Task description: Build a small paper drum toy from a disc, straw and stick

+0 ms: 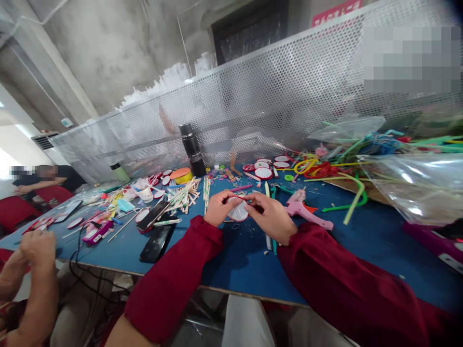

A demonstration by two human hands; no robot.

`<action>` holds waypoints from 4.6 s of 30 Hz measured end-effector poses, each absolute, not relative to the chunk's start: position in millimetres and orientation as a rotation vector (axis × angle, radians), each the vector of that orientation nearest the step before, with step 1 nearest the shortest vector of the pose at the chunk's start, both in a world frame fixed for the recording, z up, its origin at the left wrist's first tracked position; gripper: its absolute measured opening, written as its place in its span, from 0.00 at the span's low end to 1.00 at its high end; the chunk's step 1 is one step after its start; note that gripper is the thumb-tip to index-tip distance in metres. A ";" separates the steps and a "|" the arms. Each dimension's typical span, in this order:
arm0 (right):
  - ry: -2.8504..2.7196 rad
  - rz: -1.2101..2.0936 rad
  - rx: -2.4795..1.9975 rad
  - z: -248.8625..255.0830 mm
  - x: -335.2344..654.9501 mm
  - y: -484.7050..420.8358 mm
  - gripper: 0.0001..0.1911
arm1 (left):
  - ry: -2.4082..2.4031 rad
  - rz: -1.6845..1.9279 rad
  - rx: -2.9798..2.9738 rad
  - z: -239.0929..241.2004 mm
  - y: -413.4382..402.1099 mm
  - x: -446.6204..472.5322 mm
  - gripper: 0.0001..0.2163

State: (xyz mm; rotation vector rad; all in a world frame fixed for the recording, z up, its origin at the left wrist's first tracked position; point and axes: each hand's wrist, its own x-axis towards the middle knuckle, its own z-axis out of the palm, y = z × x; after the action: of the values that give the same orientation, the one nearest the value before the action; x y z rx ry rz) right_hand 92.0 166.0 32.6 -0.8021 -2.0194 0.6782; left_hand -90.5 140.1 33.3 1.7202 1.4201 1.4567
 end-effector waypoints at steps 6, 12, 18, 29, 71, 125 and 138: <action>-2.009 0.676 -0.842 35.4 91.8 165.1 0.13 | 1.420 1.432 1.786 29.9 142.7 -93.6 0.19; -2.011 0.631 -0.884 35.6 91.5 165.4 0.13 | 1.467 1.417 1.846 28.0 143.2 -94.7 0.23; -2.020 0.623 -0.898 35.1 92.8 166.4 0.12 | 1.435 1.452 1.860 28.4 142.7 -93.4 0.22; -1.907 0.662 -0.925 32.0 94.8 172.4 0.12 | 1.428 1.469 1.837 27.5 143.3 -94.9 0.23; -1.932 0.564 -0.934 39.6 104.1 182.8 0.12 | 1.562 1.358 1.913 29.4 150.2 -109.0 0.13; -1.740 0.524 -0.527 32.0 95.5 175.9 0.09 | 0.870 1.496 1.619 37.4 134.4 -88.3 0.32; -1.800 0.404 -0.590 34.8 96.5 171.8 0.14 | 0.871 1.486 1.660 36.9 135.2 -91.6 0.32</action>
State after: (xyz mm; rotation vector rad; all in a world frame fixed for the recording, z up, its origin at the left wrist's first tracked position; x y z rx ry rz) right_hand 96.5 171.8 34.8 -0.5903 -1.7996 0.4038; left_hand -91.6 135.2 36.9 1.6596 0.8706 1.4862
